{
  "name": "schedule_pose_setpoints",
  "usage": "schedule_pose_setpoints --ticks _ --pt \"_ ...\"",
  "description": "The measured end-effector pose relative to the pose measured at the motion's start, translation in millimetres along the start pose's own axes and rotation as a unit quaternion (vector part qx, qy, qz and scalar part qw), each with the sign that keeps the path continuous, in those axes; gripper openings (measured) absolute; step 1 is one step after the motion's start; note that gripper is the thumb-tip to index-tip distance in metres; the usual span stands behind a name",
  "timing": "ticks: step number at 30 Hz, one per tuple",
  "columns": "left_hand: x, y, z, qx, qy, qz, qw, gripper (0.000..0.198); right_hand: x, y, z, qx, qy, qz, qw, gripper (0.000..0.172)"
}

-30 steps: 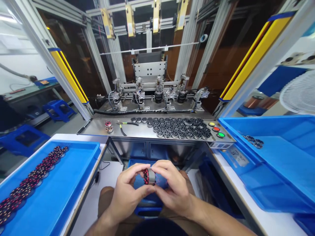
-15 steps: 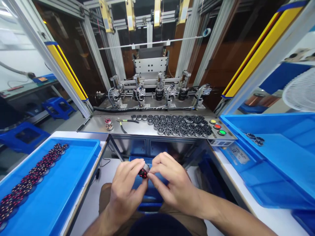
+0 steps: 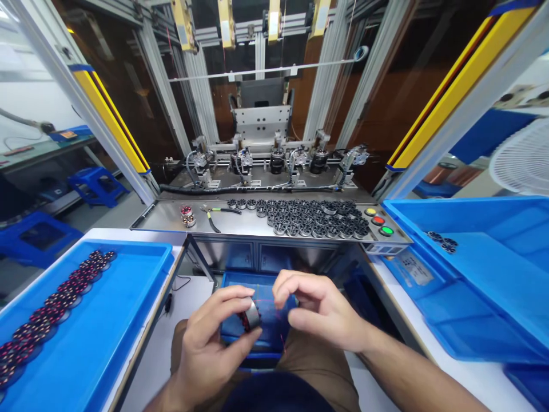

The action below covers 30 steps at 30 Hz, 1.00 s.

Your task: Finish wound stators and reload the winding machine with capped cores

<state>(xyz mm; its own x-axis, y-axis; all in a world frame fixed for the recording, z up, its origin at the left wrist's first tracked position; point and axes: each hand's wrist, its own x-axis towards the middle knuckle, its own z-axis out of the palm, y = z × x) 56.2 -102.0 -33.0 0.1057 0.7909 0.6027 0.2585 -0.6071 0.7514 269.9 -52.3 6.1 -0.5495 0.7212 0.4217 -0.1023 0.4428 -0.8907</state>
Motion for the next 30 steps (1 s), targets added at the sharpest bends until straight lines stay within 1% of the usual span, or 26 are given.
schedule_pose_setpoints --ticks 2,3,6,7,10,12,15,18,20,22,24,27,30 --pt "-0.6 -1.3 0.7 -0.003 0.023 -0.02 1.0 0.044 -5.1 3.7 4.0 -0.019 -0.006 -0.048 0.999 0.03" --pt "-0.8 -1.4 1.6 -0.001 0.03 -0.026 0.999 0.043 -6.8 5.1 7.8 -0.038 0.002 -0.07 0.997 0.03" --pt "-1.2 0.6 6.0 -0.008 0.037 -0.047 0.998 0.043 -7.8 7.6 22.4 -0.074 0.059 -0.108 0.99 0.014" --pt "-1.4 1.7 7.7 -0.024 0.041 -0.06 0.997 0.043 -7.2 8.0 26.8 -0.076 0.083 -0.105 0.988 0.012" --pt "-2.4 3.5 11.8 -0.102 0.057 -0.107 0.987 0.039 -5.5 8.7 34.1 -0.072 0.151 -0.068 0.984 0.019" --pt "-3.5 2.4 12.8 -0.142 0.055 -0.123 0.981 0.037 -5.6 9.4 34.1 -0.067 0.163 -0.048 0.983 0.02" --pt "-5.7 -1.6 11.6 -0.138 0.056 -0.109 0.983 0.038 -6.1 10.5 31.1 -0.057 0.16 -0.022 0.985 0.024" --pt "-7.6 -4.6 8.7 -0.06 0.07 -0.07 0.993 0.039 -3.0 10.4 31.4 -0.037 0.146 0.012 0.988 0.024" --pt "-7.9 -4.8 6.9 0.007 0.068 -0.028 0.997 0.042 1.6 9.1 35.1 -0.016 0.131 0.019 0.991 0.03" --pt "-7.3 -3.8 5.6 0.06 0.065 0.017 0.996 0.043 6.7 7.5 40.2 0.002 0.13 0.019 0.991 0.033" --pt "-6.6 -2.6 4.3 0.086 0.066 0.043 0.993 0.044 9.9 6.7 44.9 0.022 0.132 0.036 0.99 0.03" --pt "-7.8 -2.4 0.7 0.075 0.067 0.029 0.995 0.043 9.6 9.1 47.0 0.064 0.106 0.105 0.987 0.032" --pt "-13.9 -6.0 -6.9 0.045 0.075 -0.013 0.996 0.039 13.8 17.3 39.0 0.093 0.057 0.172 0.979 0.037"
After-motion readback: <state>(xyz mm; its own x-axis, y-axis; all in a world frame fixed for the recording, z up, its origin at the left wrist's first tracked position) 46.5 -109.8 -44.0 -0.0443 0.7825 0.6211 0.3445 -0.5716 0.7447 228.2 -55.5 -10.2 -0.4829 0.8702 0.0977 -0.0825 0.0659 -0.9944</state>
